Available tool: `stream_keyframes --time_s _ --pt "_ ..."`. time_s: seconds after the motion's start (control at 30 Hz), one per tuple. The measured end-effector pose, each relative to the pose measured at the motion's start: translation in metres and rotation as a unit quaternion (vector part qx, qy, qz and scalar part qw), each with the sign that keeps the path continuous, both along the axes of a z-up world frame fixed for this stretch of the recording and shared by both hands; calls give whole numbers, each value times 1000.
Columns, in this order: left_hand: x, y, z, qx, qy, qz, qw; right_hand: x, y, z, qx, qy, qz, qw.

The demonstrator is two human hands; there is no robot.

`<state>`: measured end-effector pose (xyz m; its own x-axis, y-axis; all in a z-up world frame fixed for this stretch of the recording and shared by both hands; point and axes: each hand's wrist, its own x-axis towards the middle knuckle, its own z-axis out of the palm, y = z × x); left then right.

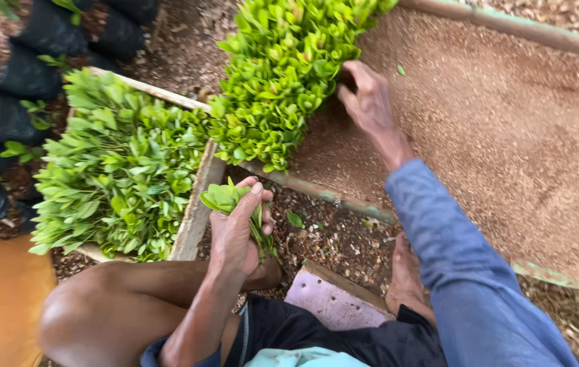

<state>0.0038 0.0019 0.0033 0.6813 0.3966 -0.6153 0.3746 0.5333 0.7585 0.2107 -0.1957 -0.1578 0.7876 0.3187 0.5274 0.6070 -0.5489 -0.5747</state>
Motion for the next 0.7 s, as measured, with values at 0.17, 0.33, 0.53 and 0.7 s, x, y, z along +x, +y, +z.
stream_keyframes --time_s 0.17,0.33,0.53,0.7 --pt "2 4 4 91 -70 34 993 -115 40 112 146 194 43 969" --pt "7 7 2 127 -93 55 986 -168 66 157 158 487 255 820" --pt "12 34 -6 99 -139 66 983 -135 44 122 164 405 274 857" --pt "5 29 -6 87 -124 77 985 -70 -12 81 350 329 53 875"
